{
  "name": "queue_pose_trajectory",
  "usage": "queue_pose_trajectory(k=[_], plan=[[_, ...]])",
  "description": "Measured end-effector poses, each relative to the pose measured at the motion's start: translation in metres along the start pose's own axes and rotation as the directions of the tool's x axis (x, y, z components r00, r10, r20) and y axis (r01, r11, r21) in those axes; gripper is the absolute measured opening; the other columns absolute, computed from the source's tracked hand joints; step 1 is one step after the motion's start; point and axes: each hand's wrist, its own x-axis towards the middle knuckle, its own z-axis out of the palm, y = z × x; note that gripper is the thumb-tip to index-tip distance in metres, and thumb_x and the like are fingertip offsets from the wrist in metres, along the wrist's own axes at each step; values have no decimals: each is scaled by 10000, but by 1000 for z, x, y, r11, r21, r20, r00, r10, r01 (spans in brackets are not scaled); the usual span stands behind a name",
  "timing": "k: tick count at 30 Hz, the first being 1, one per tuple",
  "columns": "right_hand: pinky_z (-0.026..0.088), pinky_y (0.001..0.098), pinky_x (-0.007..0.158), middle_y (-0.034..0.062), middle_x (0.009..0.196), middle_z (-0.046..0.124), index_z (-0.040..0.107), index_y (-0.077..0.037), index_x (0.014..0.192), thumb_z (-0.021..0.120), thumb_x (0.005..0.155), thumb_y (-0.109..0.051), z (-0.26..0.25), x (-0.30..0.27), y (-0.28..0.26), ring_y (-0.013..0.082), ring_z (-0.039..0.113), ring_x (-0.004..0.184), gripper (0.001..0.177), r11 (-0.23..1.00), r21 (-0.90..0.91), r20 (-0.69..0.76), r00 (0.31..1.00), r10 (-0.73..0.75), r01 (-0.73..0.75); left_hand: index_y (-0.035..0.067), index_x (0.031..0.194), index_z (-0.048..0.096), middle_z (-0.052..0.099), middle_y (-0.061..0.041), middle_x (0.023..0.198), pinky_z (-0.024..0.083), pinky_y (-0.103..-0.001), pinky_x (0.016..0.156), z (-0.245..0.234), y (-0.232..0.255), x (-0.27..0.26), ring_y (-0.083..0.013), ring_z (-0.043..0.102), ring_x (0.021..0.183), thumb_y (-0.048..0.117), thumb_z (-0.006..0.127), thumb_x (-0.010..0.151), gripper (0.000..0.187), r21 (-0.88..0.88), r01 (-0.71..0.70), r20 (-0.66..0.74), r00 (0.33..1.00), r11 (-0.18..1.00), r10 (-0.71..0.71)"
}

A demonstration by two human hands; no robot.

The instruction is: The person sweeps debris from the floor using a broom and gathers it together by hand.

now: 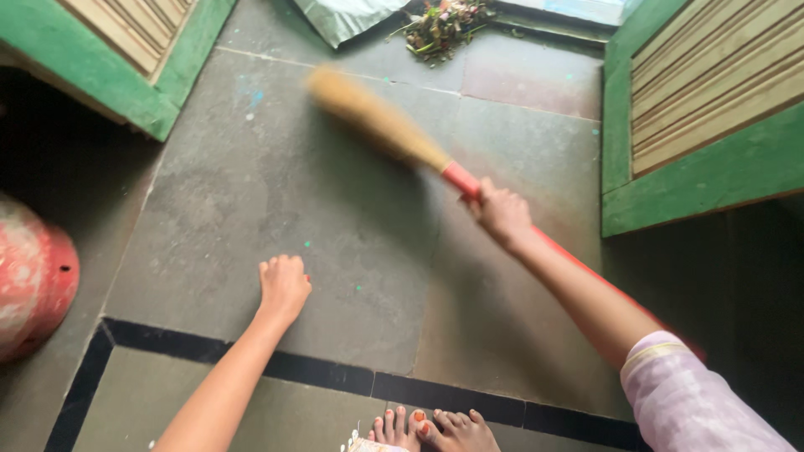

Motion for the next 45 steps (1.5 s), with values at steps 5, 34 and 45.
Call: queue_pose_trajectory(k=[5, 34, 45], plan=[[548, 578, 703, 266, 830, 697, 644, -46, 1069, 587, 1006, -647, -57, 18, 6, 480, 687, 814, 607, 924, 304, -158, 944, 289, -232, 36, 1052, 702, 704, -162, 1029, 445, -515, 843, -51, -8, -3, -354, 644, 1009, 235, 810, 695, 422, -74, -107, 30, 994, 992, 109], [543, 596, 731, 239, 802, 719, 603, -117, 1016, 656, 902, -545, -42, -7, 69, 479, 693, 831, 447, 964, 176, 39, 980, 193, -197, 75, 1116, 755, 721, -202, 1190, 512, -483, 979, -138, 119, 273, -354, 664, 1160, 567, 722, 882, 546, 289, -153, 334, 941, 945, 50], [556, 583, 730, 254, 784, 713, 630, -138, 1163, 569, 938, -635, -186, 78, -1, 472, 708, 801, 549, 873, -145, 36, 879, 475, -466, -34, 1631, 86, 4, -413, 1634, 301, -707, 1133, -64, 54, 373, -577, 143, 1506, 669, 922, 578, 1517, 153, 99, 426, 891, 983, -156]])
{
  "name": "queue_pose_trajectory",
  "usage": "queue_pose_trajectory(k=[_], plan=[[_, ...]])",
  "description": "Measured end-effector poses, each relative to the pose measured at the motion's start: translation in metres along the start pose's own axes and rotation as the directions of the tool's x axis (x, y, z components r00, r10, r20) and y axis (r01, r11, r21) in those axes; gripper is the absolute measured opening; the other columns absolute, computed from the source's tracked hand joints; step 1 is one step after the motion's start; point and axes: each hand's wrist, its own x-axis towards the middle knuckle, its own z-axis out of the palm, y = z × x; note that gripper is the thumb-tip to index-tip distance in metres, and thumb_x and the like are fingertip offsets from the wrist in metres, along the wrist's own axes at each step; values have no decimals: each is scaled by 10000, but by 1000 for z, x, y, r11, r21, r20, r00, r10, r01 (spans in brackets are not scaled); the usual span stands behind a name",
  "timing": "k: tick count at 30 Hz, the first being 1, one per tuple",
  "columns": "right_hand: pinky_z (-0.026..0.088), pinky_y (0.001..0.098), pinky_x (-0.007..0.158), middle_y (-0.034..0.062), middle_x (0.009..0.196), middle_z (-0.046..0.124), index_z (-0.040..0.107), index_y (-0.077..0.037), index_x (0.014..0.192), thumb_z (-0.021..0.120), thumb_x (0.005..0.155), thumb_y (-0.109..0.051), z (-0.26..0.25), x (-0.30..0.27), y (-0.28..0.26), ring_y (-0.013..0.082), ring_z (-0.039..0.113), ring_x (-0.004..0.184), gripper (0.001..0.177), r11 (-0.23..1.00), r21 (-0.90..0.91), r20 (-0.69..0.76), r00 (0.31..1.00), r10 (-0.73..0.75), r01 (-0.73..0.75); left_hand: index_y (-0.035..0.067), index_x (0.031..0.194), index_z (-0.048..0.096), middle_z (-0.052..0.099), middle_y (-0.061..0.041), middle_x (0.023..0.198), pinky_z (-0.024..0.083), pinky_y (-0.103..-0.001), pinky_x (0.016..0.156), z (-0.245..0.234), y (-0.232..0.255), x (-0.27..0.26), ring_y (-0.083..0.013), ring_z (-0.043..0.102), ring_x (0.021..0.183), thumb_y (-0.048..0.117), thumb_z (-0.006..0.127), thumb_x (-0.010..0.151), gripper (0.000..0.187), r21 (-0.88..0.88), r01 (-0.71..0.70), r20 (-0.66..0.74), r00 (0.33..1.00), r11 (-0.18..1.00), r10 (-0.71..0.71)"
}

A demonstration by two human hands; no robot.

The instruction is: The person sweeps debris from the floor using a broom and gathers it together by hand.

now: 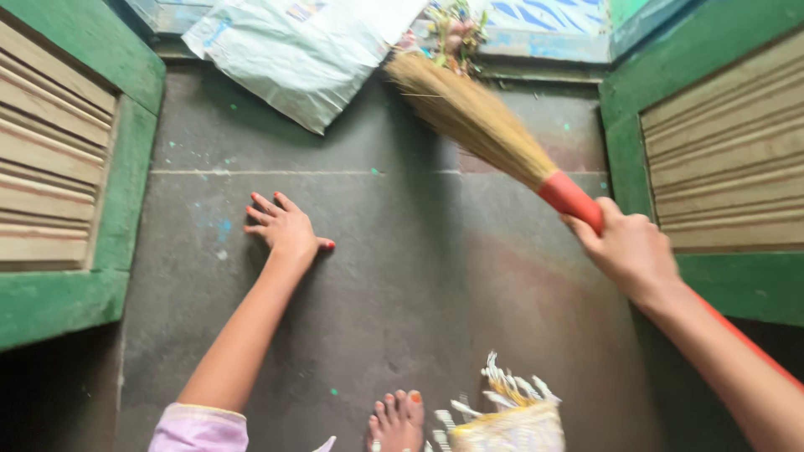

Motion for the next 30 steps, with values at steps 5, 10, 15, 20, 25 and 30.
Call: queue_pose_trajectory(k=[5, 10, 15, 20, 25, 30], plan=[[581, 557, 705, 252, 784, 724, 655, -135, 1201, 577, 996, -649, -60, 1, -11, 450, 729, 793, 558, 962, -267, -64, 997, 44, -59, -60, 1627, 63, 15, -460, 1602, 353, -721, 1071, -9, 1, 1, -632, 150, 1467, 683, 931, 527, 1586, 12, -40, -3, 999, 999, 40], [562, 503, 616, 215, 721, 674, 665, -60, 1200, 626, 1074, -580, -91, 8, -1, 373, 701, 669, 537, 986, -136, -225, 972, 66, -98, -87, 1619, 95, 56, -488, 1584, 373, -739, 1029, -15, 11, -3, -673, 183, 1431, 646, 944, 544, 1554, 65, -23, -2, 1000, 998, 24], [480, 509, 466, 200, 674, 583, 614, 32, 1153, 642, 1058, -453, -95, 15, -32, 346, 590, 483, 496, 928, 372, -175, 981, 84, -13, -64, 1582, 235, 137, -435, 1593, 359, -742, 1036, 4, 2, -3, -641, 199, 1433, 515, 942, 632, 1319, -112, -90, -138, 988, 990, 74], [548, 483, 655, 234, 832, 686, 648, -61, 1106, 676, 1020, -332, -36, -10, -106, 399, 700, 777, 286, 899, 76, -293, 872, -393, 431, -100, 1393, 468, 406, -352, 1487, 464, -576, 1056, 21, -84, -18, -505, 433, 1367, 374, 786, 871, 774, -462, -365, -432, 889, 808, 155], [532, 573, 562, 175, 674, 696, 580, -107, 926, 688, 859, -529, 74, -10, -196, 451, 678, 618, 441, 787, 133, 72, 786, -614, 602, -59, 1168, 670, 637, -302, 1253, 540, -486, 919, -29, -185, -95, -463, 644, 1095, 265, 711, 915, 413, -444, -398, -610, 791, 803, 54], [507, 574, 549, 208, 671, 668, 557, -61, 1002, 639, 945, -496, 114, 72, -217, 463, 656, 639, 446, 692, 159, -106, 709, -697, 704, -28, 1050, 682, 675, -208, 1077, 571, -477, 812, -82, -209, -165, -405, 677, 971, 289, 696, 899, 352, -245, -163, -412, 910, 956, 50]])
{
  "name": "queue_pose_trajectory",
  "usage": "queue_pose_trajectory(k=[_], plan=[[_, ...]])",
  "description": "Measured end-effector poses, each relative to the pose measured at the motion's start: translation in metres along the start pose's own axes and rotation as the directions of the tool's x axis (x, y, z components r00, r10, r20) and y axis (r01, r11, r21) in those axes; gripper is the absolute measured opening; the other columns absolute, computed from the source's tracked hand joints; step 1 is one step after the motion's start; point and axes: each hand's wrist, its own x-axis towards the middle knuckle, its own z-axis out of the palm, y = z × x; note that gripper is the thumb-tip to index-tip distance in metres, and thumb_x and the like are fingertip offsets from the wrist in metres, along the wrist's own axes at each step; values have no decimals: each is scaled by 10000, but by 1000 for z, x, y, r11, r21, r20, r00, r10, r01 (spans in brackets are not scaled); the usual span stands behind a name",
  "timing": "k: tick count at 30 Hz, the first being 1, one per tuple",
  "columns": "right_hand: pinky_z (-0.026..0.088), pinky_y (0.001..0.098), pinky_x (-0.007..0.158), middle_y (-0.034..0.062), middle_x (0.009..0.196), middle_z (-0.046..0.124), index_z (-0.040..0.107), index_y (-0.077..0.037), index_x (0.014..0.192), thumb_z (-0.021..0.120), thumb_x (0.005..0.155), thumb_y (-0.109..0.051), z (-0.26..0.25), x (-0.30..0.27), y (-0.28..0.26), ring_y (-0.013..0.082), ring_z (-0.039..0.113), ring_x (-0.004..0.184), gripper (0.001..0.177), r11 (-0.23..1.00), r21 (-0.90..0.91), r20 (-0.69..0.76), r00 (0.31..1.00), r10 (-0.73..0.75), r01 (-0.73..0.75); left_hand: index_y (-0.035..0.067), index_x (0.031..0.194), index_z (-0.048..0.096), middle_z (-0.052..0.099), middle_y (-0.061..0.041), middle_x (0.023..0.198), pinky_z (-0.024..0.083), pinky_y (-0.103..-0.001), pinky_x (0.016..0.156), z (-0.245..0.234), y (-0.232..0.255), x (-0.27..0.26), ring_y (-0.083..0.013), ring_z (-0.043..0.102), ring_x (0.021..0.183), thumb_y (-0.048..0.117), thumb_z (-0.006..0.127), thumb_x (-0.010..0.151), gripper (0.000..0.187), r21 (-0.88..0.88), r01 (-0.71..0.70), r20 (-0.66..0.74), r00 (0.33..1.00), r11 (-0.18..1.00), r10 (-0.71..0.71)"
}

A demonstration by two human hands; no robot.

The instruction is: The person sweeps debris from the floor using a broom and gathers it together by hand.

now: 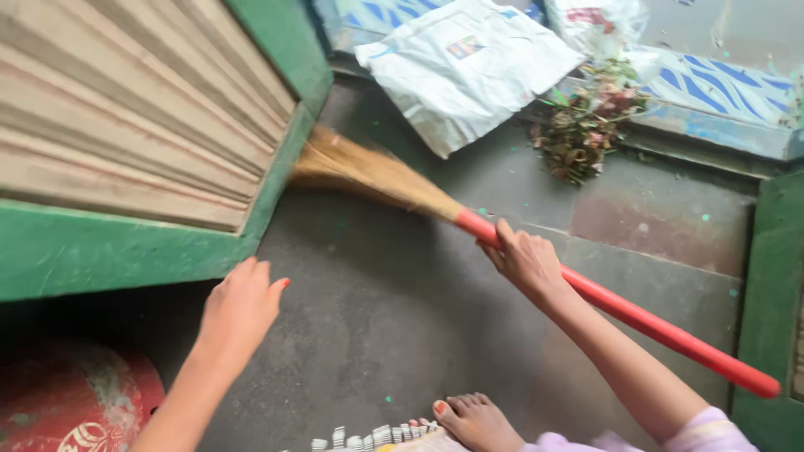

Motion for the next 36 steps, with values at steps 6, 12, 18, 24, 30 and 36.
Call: queue_pose_trajectory(k=[6, 12, 18, 24, 30, 36], plan=[[528, 575, 605, 207, 689, 676, 537, -93, 951, 641, 937, -474, -21, -19, 28, 446, 671, 659, 395, 964, 178, -128, 966, 222, -198, 53, 1058, 735, 719, -164, 1123, 602, -415, 903, -21, 85, 63, -313, 706, 1103, 349, 702, 926, 326, 478, -2, 321, 931, 879, -172], [524, 582, 606, 203, 698, 679, 522, -83, 971, 641, 945, -501, 5, -5, -13, 449, 668, 684, 436, 928, 365, 56, 997, 52, -69, -48, 1363, 619, 609, -297, 1388, 468, -688, 957, -10, 204, 189, -498, 609, 1232, 266, 521, 1016, 478, 754, 89, 458, 639, 651, -618], [529, 575, 659, 227, 751, 703, 638, -96, 1084, 632, 922, -489, 4, 4, 22, 456, 683, 742, 425, 831, 434, 154, 938, 312, -348, -65, 1376, 638, 646, -301, 1371, 499, -666, 988, 32, 232, 180, -485, 640, 1224, 230, 535, 1012, 480, 720, -54, 570, 614, 691, -546], [539, 379, 504, 118, 598, 681, 658, -82, 1084, 633, 933, -314, -13, -76, 31, 226, 690, 489, 277, 667, 729, 60, 985, 162, -154, 12, 1357, 599, 593, -218, 1384, 488, -667, 983, 53, 213, 191, -445, 583, 1237, 155, 543, 964, 422, 645, 242, -85, 965, 725, -246], [431, 354, 380, 41, 547, 567, 657, -92, 1122, 693, 925, -424, -2, -91, -29, 153, 540, 400, 388, 411, 605, 783, 604, -150, -682, -20, 1354, 565, 637, -252, 1331, 521, -485, 952, 32, 226, 257, -384, 683, 1117, 157, 545, 919, 471, 521, 271, -404, 914, 809, -46], [455, 341, 385, 43, 550, 576, 706, -66, 1124, 666, 901, -550, 0, -28, -28, 154, 571, 413, 535, 480, 537, 825, 550, -129, -693, -36, 1390, 548, 643, -281, 1309, 520, -484, 963, 29, 215, 258, -397, 689, 1090, 169, 577, 966, 472, 478, 220, -295, 952, 850, -81]])
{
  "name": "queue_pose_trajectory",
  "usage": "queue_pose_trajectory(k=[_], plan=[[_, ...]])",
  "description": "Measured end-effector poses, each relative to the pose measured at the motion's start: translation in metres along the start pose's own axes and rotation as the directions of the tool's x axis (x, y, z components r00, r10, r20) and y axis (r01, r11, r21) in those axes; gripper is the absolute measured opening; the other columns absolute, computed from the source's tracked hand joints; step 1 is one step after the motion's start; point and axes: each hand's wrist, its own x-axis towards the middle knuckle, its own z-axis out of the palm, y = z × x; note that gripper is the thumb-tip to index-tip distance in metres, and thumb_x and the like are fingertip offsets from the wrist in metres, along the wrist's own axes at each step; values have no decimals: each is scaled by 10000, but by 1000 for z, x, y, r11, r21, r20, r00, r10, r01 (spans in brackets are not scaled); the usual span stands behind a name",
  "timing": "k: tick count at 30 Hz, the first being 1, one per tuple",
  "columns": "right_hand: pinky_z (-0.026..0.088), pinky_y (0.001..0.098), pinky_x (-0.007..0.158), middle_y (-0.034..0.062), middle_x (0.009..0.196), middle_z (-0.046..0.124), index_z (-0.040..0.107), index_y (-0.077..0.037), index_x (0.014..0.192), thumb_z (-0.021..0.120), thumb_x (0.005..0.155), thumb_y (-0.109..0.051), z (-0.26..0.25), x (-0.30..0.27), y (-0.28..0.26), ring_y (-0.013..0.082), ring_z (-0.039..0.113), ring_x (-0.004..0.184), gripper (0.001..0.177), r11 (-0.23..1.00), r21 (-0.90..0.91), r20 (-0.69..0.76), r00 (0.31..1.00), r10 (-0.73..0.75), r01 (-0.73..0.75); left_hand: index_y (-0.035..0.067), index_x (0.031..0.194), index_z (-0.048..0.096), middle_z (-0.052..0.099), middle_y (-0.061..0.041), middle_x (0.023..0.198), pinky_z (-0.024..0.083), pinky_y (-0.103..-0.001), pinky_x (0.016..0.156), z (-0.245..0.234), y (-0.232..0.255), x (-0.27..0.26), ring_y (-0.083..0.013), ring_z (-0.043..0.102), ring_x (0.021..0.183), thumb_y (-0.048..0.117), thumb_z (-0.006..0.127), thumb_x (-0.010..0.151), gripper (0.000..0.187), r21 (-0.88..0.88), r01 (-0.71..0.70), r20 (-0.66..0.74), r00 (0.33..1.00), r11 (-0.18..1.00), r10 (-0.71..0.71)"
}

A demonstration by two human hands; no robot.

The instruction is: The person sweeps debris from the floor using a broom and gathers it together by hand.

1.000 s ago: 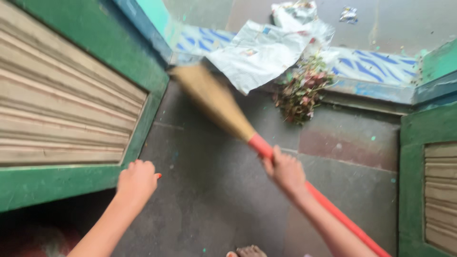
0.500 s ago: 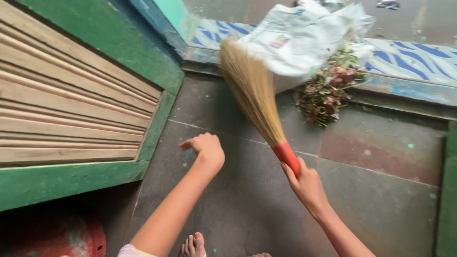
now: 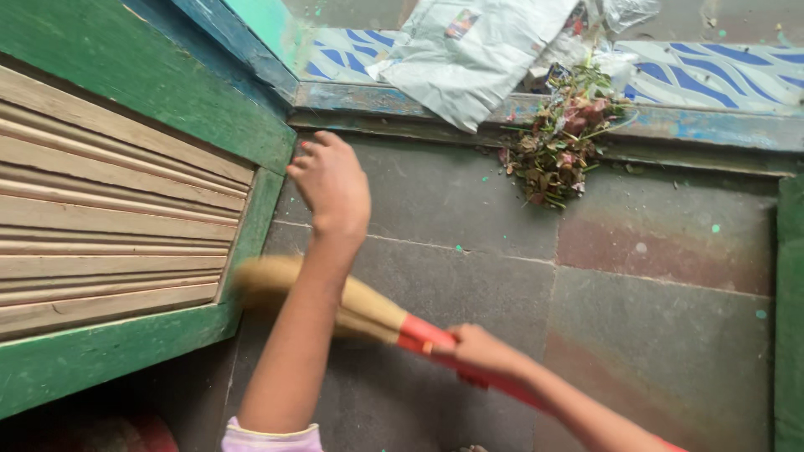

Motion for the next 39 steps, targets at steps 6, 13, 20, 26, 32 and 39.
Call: queue_pose_trajectory(k=[6, 13, 20, 26, 32, 39], plan=[[432, 307, 404, 37, 585, 565, 742, -101, 1202, 641, 884, -591, -28, -19, -21, 124, 543, 434, 593, 999, 48, -164, 986, -1, 9, -48, 1197, 666, 727, -259, 1135, 574, -477, 844, 43, -28, 2, -364, 742, 994, 122, 597, 962, 298, 53, 51, 57, 997, 997, -54], [432, 322, 377, 45, 512, 525, 640, 10, 1010, 597, 974, -503, -41, -48, -26, 144, 521, 387, 517, 944, 182, -587, 801, -120, 275, -17, 1136, 702, 755, -223, 1057, 578, -497, 843, 63, -30, 17, -345, 754, 949, 107, 610, 938, 251, -51, 52, 17, 999, 997, -51], [500, 376, 458, 109, 528, 586, 644, -113, 1037, 608, 931, -537, -58, -34, -33, 230, 608, 422, 439, 982, -153, -504, 847, -170, 107, 71, 1175, 753, 727, -175, 1199, 448, -714, 1006, 38, 6, 12, -414, 706, 1098, 128, 631, 949, 262, -34, 72, 494, 868, 997, -46], [549, 505, 592, 233, 641, 676, 638, -64, 1022, 594, 934, -557, -68, 9, -21, 425, 721, 608, 502, 976, -180, -766, 605, -219, 127, 38, 1219, 762, 748, -207, 1226, 432, -709, 1048, 71, 2, -3, -412, 744, 1088, 136, 675, 918, 328, 16, 14, 682, 731, 1000, -21], [540, 517, 604, 246, 671, 680, 642, -74, 1016, 664, 910, -558, -56, 5, -6, 470, 690, 682, 496, 947, -316, -692, 669, -271, 57, 27, 1374, 622, 506, -314, 1452, 333, -773, 1041, 107, 34, -35, -560, 509, 1309, 181, 634, 942, 459, -16, 59, 752, 658, 998, -27], [531, 537, 585, 248, 667, 673, 611, -61, 1051, 628, 929, -518, -72, -2, 12, 459, 703, 676, 474, 944, -322, -810, 497, -311, 67, -55, 1588, 136, 93, -287, 1674, 215, -622, 1223, 128, 107, -71, -444, 104, 1563, 484, 848, 758, 1219, -238, -148, 572, 777, 960, 262]])
